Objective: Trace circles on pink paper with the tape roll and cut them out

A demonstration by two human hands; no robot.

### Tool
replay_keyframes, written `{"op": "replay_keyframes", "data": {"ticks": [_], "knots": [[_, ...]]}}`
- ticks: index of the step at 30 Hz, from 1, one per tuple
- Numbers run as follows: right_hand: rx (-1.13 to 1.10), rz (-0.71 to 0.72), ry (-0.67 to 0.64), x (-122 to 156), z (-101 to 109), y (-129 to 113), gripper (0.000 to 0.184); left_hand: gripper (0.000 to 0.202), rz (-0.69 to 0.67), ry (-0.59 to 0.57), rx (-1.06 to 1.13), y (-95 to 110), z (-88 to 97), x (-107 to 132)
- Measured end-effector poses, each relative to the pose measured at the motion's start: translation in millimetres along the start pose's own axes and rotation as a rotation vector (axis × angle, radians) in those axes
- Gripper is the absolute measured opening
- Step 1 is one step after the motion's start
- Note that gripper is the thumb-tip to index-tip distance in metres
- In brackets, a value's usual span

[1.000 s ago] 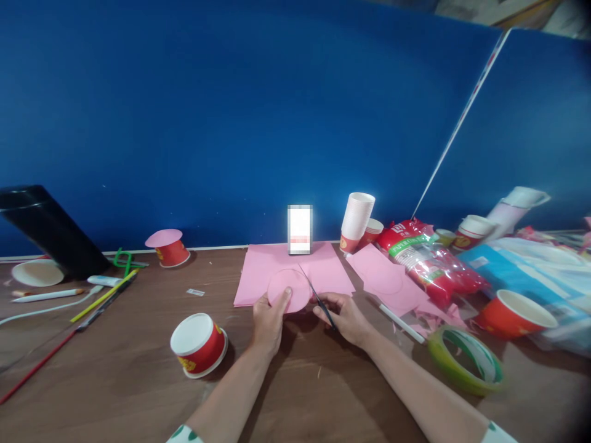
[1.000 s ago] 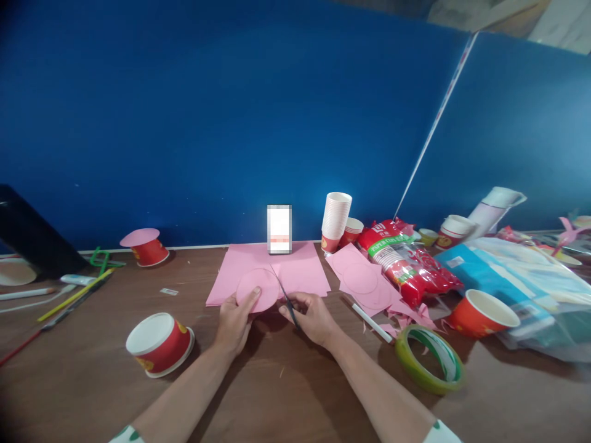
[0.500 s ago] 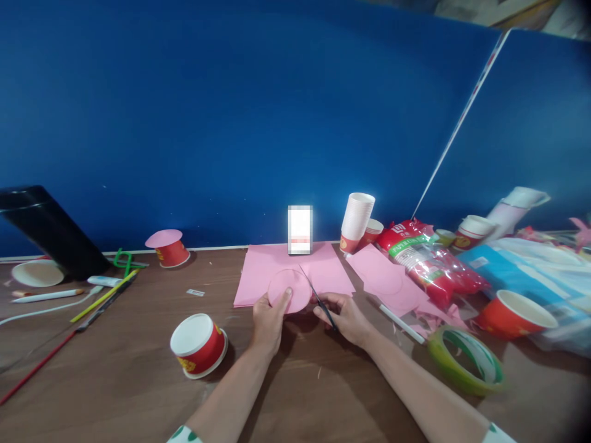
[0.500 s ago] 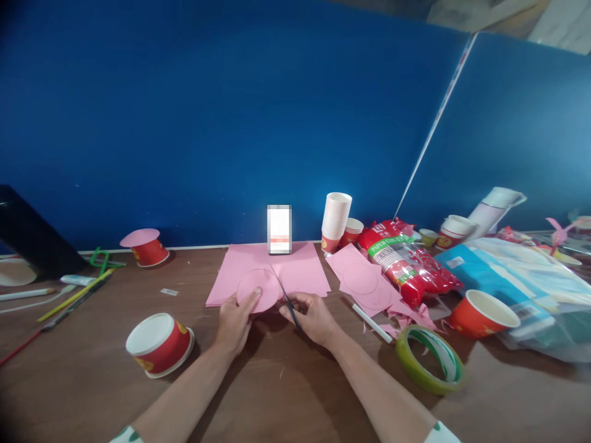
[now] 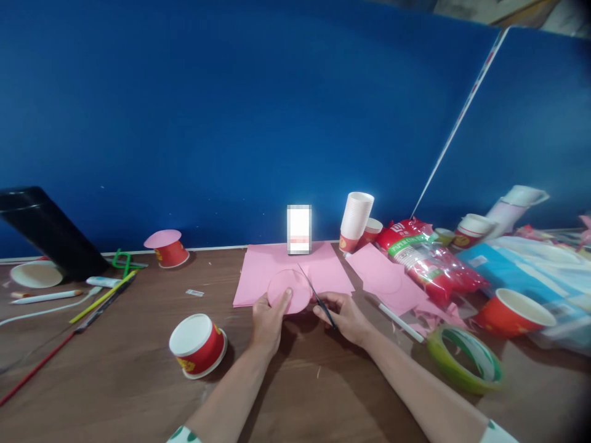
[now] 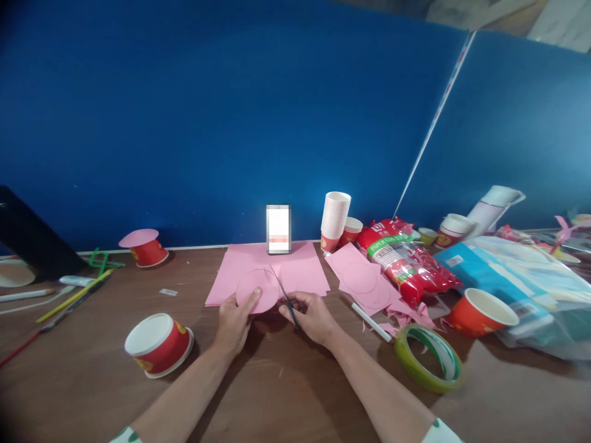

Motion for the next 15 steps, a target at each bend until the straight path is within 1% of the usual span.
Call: {"op": "replay_keyframes", "data": {"ticks": [10,15], "knots": [[0.01,-0.009,0.002,1.0,-0.1,-1.5,0.035,0.044,-0.009,0.01,-0.001,0.3,1.2,0.7],[0.024,0.006,0.0,1.0,-0.7,-3.1,0.034,0.047,-0.014,0.028,0.015,0.9,2.7,1.1]]}}
Point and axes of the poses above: each hand's wrist, its own x-axis away from the middle knuckle, its own z-axis out of the back of the hand, y = z × x, the point moved 9 cm from there along -x, towards the middle knuckle, and after that the axes turned 2 degrees about x, right-handed, at the moved point
